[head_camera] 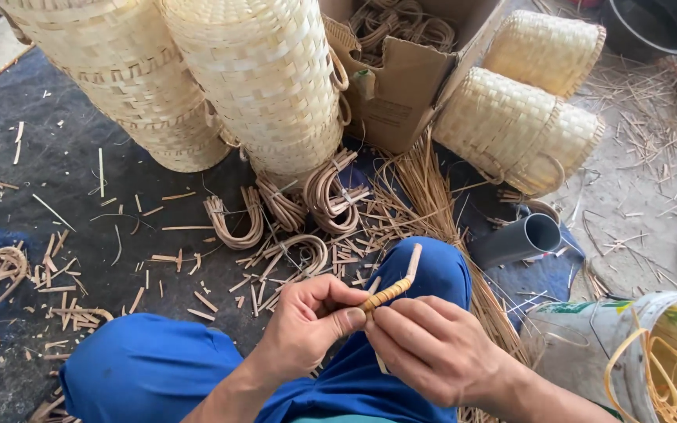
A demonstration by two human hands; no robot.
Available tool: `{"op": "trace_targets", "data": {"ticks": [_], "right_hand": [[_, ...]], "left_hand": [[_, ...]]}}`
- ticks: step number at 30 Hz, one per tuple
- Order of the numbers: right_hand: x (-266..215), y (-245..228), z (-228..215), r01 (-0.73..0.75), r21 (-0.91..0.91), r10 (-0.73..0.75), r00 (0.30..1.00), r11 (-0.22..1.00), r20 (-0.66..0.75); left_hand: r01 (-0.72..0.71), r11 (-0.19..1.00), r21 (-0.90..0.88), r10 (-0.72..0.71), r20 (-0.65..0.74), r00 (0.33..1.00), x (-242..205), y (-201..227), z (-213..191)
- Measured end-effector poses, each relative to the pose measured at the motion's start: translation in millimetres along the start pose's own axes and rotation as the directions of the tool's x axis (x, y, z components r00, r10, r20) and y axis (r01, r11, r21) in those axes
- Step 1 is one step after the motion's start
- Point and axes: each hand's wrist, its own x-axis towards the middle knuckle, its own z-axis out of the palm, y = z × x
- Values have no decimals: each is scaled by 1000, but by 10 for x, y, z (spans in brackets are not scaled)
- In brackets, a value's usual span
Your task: The person is shown weaving bamboo basket handles, using small strips of bamboo and a needle to tie them together.
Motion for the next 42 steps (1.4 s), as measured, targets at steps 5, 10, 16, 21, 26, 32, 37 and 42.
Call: {"op": "trace_targets", "data": {"ticks": [5,10,16,21,26,32,37,42], "right_hand": [[255,63,-180,96,17,-94,993,995,-70],[84,256,-100,-140,310,131,990,940,49],[-62,360,139,-532,653,512,822,539,247],[-136,470,314,-741,665,564,513,-90,647],[-74,531,342,-777,612,547,451,-147,705],[23,496,177,-785,507,677,590,356,439],[-337,170,-23,-626,354,669,744,695,2],[-772,-68,298,-806,323,743,586,495,323]], "left_hand": [[74,993,93,-82,80,993,5,16,36],[-240,892,382,178,190,965,18,191,107],[-442,730,521,419,169,892,-69,200,207],[-591,611,527,567,229,791,-25,188,226],[-676,435,595,657,304,690,34,180,222],[-649,365,668,681,284,675,76,211,229],[-509,605,613,597,74,799,21,161,-6],[-363,807,465,456,-99,885,-3,14,-179]]}}
